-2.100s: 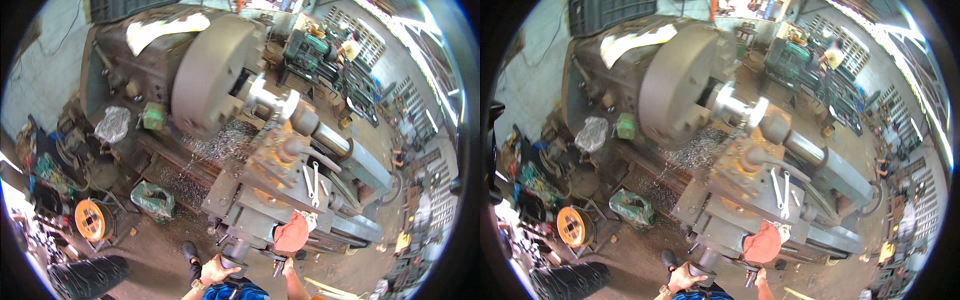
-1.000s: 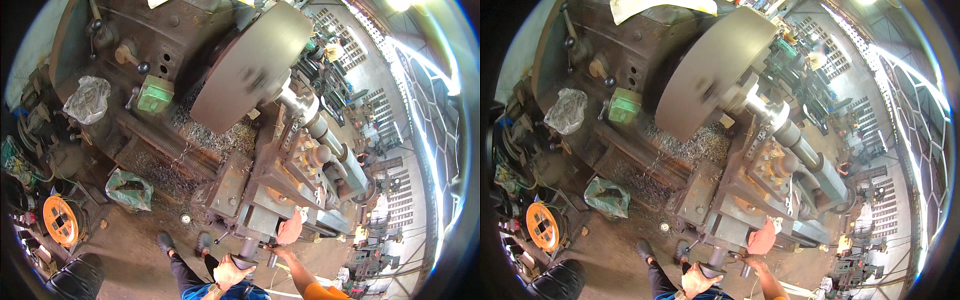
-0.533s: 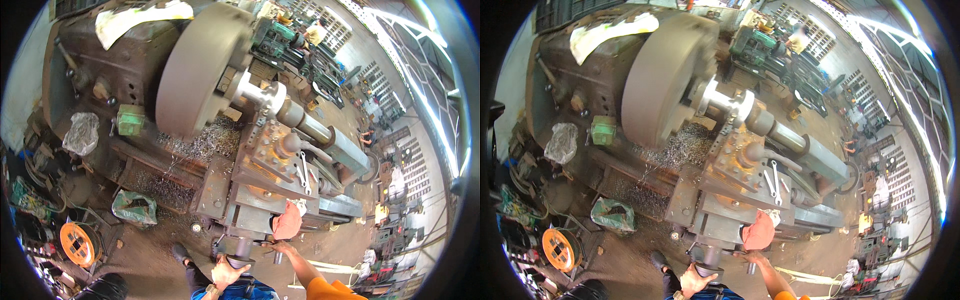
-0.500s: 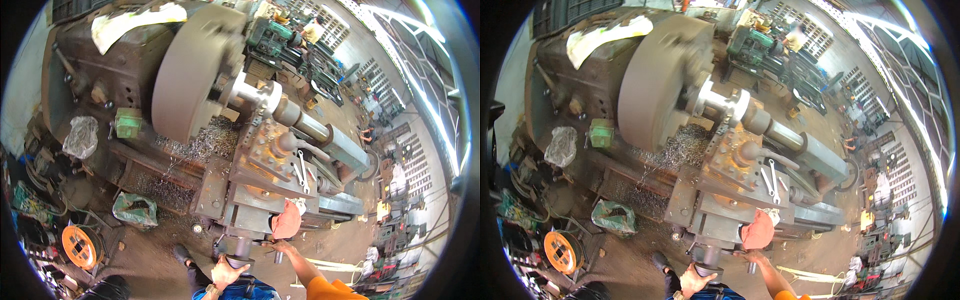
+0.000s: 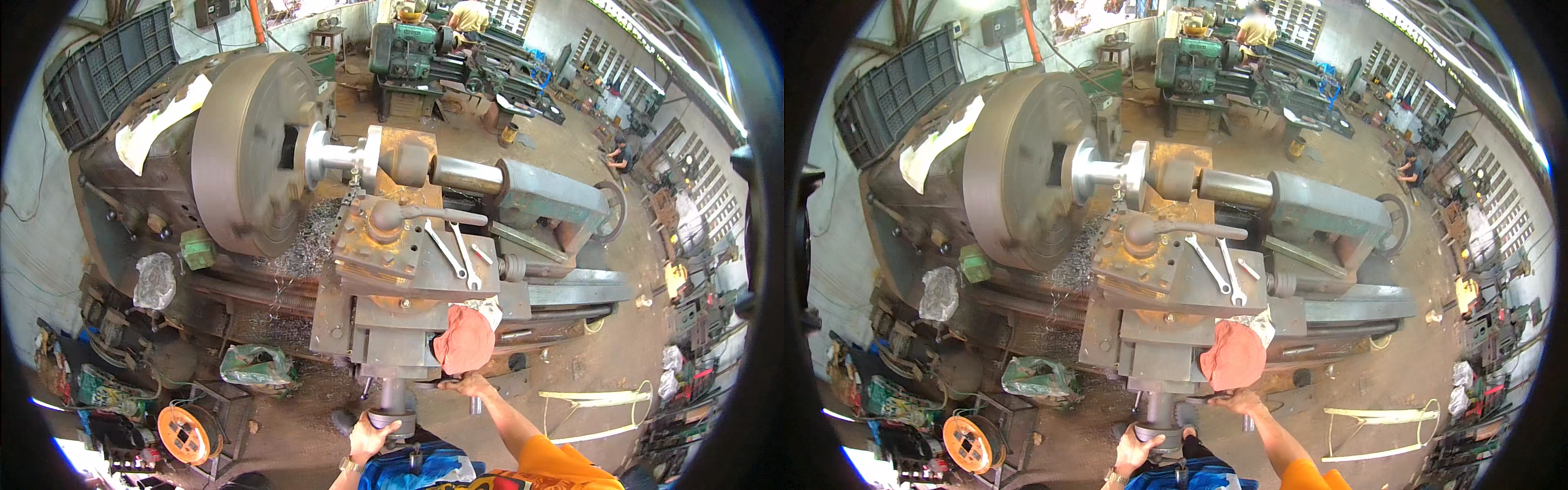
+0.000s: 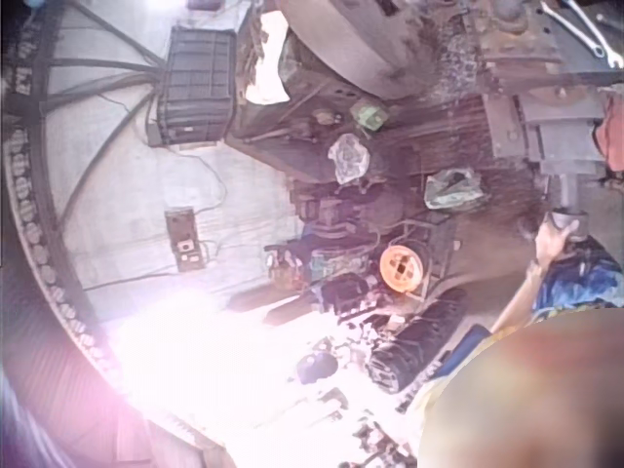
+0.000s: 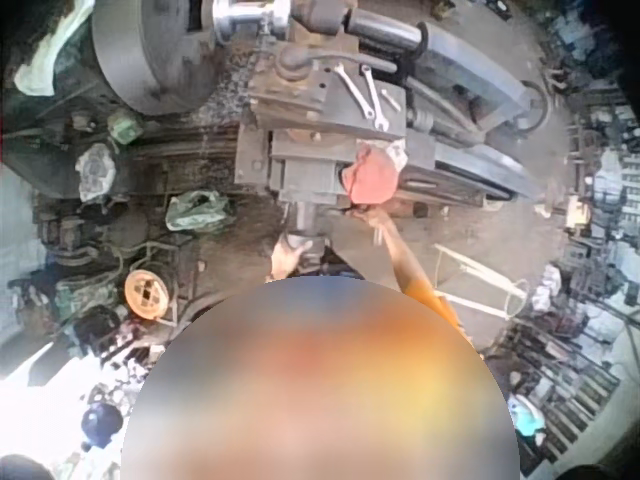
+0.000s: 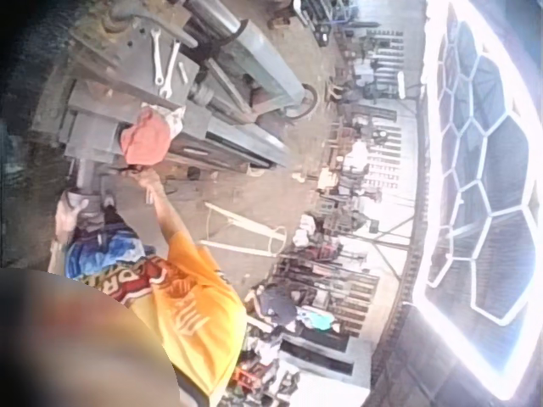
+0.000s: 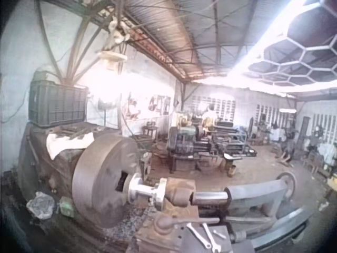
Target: The person operates a metal lathe, using both hands to turn the carriage and cross-slide handwheels to advance the cutting tool against a rotating workpiece. Metal shavings are produced as the tool cuts the workpiece. The person briefly wipes the lathe bed with a cloth before resuming control of the handwheels.
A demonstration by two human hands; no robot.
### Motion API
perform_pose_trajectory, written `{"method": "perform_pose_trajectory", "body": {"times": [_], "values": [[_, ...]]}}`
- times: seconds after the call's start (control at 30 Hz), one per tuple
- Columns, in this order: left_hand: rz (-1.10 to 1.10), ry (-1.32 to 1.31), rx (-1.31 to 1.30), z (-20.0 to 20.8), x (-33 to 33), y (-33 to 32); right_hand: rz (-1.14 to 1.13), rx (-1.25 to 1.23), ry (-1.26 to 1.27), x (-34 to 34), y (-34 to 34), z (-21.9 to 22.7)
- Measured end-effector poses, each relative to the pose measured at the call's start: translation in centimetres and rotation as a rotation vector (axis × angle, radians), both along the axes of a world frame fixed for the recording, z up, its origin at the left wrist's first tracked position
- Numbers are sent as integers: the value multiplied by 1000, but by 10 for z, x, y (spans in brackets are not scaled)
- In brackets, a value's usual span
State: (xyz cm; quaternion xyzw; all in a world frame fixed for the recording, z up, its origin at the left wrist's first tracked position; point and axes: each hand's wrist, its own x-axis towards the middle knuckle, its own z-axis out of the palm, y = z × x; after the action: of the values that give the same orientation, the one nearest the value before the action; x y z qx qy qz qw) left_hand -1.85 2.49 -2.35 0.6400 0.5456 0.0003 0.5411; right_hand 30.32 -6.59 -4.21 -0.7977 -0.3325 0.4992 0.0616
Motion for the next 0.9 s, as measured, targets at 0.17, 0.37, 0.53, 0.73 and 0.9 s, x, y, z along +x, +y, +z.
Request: {"method": "perform_pose_trajectory", "body": {"times": [0.17, 0.37, 0.53, 0.73, 0.9], "values": [[11, -79, -21, -8, -2, -2, -41, -50, -188, -3, -5, -4], [31, -105, -8, -22, -4, -5, -27, -21, -156, 0, -9, -9], [40, -132, -8, -25, -5, -6, -35, -89, -126, 5, -11, -17], [35, -95, -11, -24, -5, -7, -47, 13, -134, 8, -15, -33], [33, -87, -36, -15, -4, -5, 40, -114, -166, 8, -13, -24]]}}
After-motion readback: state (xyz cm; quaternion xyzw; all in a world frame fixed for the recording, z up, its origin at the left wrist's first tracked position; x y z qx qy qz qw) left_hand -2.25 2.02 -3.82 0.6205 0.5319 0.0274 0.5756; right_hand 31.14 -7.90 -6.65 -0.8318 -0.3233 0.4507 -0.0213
